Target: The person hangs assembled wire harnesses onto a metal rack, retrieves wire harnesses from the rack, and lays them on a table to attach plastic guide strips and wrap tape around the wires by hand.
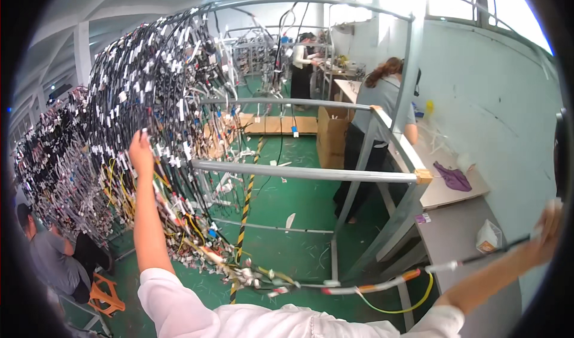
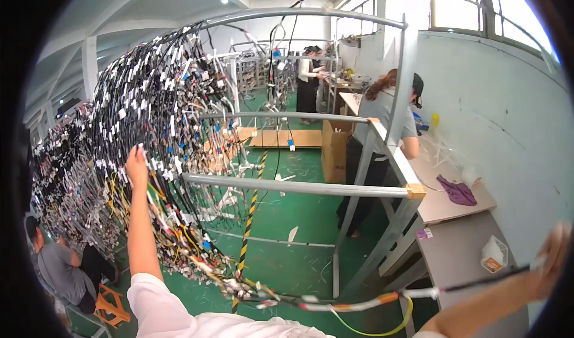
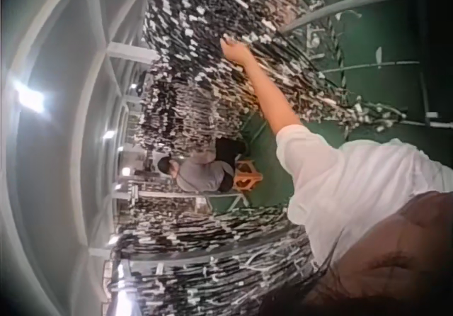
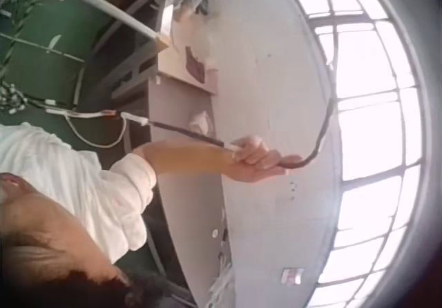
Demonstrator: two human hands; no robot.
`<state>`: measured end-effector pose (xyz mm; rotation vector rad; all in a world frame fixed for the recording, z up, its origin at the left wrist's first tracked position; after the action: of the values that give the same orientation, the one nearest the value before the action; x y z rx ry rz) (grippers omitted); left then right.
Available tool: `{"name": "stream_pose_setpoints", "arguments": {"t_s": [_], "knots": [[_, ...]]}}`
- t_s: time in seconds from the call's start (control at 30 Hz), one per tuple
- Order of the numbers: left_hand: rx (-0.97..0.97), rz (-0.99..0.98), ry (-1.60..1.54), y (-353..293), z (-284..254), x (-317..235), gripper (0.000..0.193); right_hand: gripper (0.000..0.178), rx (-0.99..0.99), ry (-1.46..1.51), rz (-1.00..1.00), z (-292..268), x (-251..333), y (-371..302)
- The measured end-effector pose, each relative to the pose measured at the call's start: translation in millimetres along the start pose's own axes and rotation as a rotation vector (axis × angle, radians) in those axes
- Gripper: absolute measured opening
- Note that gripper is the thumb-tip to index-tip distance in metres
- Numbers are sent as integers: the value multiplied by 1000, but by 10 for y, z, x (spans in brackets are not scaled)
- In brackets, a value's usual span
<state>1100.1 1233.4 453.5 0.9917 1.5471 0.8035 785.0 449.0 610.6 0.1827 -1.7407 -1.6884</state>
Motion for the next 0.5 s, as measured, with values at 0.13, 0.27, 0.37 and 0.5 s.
{"name": "stream_pose_setpoints", "arguments": {"t_s": [0.13, 0.27, 0.37, 0.5], "knots": [[-24, 3, 301, 74, -197, -91, 39, 42, -590, -392, -162, -853, 462, -1453], [-152, 228, 367, -277, -511, -1118, 52, 37, -611, -442, 224, -890, -499, -2506], [131, 382, -307, -800, -379, -2216, 27, 26, -428, -277, 587, -498, -1300, -3156], [925, -64, -1095, -1390, 188, -3518, 55, 20, -355, 193, 521, -218, -1165, -3474]]}}
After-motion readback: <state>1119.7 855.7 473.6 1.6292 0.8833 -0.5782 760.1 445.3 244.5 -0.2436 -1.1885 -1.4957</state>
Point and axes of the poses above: each hand's wrist, its own y-axis towards the middle knuckle, its own z-axis out of the palm, x = y × z, the point moved 8 cm from there along y, towards the middle knuckle, and after that the axes turned 13 degrees about y, right-handed, at the moved point
